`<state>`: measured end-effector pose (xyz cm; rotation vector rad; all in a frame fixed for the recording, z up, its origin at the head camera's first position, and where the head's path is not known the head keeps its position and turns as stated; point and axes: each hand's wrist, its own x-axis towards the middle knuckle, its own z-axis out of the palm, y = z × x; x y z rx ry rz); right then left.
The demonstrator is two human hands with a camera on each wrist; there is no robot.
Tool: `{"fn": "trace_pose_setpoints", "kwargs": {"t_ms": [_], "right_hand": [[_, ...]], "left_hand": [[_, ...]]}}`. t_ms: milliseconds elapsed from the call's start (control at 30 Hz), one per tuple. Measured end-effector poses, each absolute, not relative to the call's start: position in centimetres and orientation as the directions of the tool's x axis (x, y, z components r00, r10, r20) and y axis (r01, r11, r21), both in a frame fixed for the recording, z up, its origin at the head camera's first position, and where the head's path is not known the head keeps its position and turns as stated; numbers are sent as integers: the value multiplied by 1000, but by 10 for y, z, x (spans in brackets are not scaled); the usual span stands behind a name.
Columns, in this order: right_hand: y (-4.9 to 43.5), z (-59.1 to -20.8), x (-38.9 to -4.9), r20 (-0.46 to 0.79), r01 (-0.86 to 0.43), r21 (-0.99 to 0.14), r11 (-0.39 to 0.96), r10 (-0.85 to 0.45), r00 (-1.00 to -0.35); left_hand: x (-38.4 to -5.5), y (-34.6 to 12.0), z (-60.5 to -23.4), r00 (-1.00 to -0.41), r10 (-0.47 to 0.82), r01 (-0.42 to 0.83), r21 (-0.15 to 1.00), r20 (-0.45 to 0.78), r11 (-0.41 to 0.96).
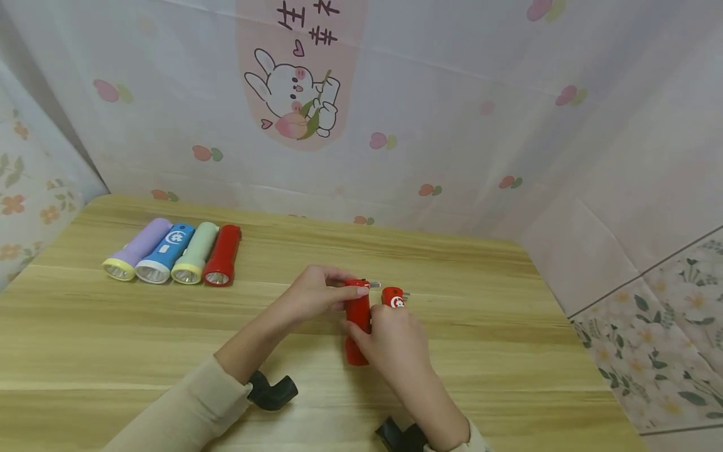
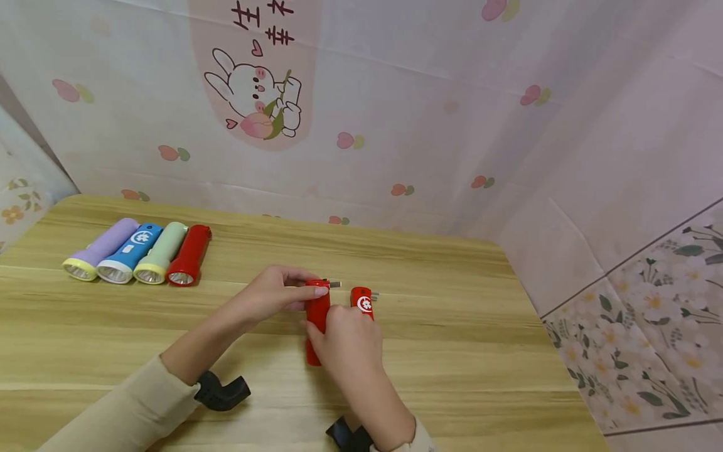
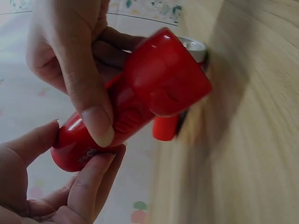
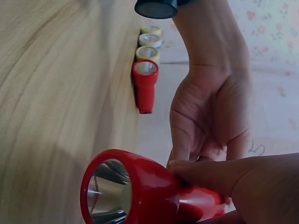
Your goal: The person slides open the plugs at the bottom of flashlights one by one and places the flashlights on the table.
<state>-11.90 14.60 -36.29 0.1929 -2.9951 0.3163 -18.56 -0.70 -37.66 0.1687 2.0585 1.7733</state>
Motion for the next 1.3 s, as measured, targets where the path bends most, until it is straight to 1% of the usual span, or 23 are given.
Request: {"fn": "trace_pose_setpoints", "kwargs": {"t_ms": [67, 233, 333, 467, 667, 933, 1100, 1300], "right_hand": [[145, -365, -118, 119, -112, -163, 980, -94, -988], [140, -369, -116, 93, -62, -10, 998, -61, -994], [138, -372, -115, 118, -67, 42, 997, -71, -990], [138, -375, -115, 151, -75, 55, 996, -83, -985], [139, -380, -117, 150, -77, 43, 996, -82, -985], [141, -386, -121, 196, -94, 57, 994, -103, -975], [142, -387, -122, 206, -86, 70, 994, -99, -974], [142, -387, -124, 187, -62, 67, 996, -74, -980]], "left_hand": [[-187, -6, -381, -905, 352, -183, 966, -238, 182], [-191, -2, -392, -900, 348, -223, 963, -263, 152], [-194, 1, -398, -895, 347, -243, 959, -279, 146], [-198, 4, -405, -892, 345, -241, 952, -293, 187], [-202, 9, -412, -896, 323, -231, 941, -305, 249], [-207, 13, -415, -923, 267, -162, 911, -276, 380], [-210, 15, -415, -928, 254, -145, 893, -272, 427], [-212, 19, -418, -939, 248, -99, 876, -239, 471]]}}
